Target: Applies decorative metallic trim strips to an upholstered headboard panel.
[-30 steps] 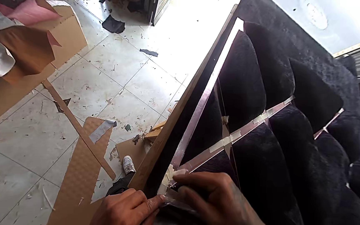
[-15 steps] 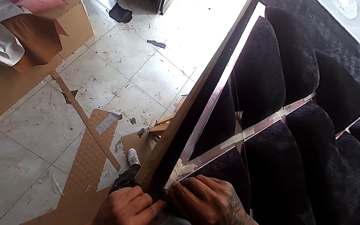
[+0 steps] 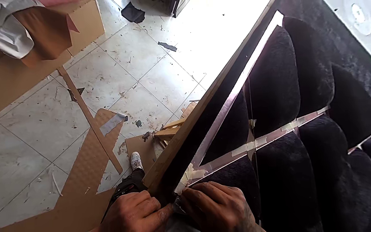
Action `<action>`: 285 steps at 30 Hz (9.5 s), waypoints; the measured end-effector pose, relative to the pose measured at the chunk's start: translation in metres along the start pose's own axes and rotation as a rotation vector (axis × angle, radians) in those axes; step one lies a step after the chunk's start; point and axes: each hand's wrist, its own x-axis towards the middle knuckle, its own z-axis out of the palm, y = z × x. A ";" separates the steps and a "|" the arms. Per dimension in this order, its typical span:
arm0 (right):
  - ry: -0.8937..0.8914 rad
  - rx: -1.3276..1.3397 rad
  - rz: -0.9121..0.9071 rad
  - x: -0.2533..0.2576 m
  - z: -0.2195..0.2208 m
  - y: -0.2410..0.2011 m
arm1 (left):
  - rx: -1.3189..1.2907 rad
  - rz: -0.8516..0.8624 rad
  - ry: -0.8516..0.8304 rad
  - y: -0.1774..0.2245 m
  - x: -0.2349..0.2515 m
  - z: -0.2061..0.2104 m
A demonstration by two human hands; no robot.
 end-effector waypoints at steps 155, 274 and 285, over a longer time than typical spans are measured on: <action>-0.195 -0.015 0.189 0.019 -0.013 -0.019 | 0.126 0.041 0.057 -0.004 -0.003 0.007; 0.101 0.290 0.297 0.028 -0.018 0.027 | 0.497 -0.032 -0.686 0.057 0.062 -0.023; 0.103 0.295 0.297 0.028 -0.018 0.028 | 0.661 -0.081 -0.613 0.074 0.061 -0.017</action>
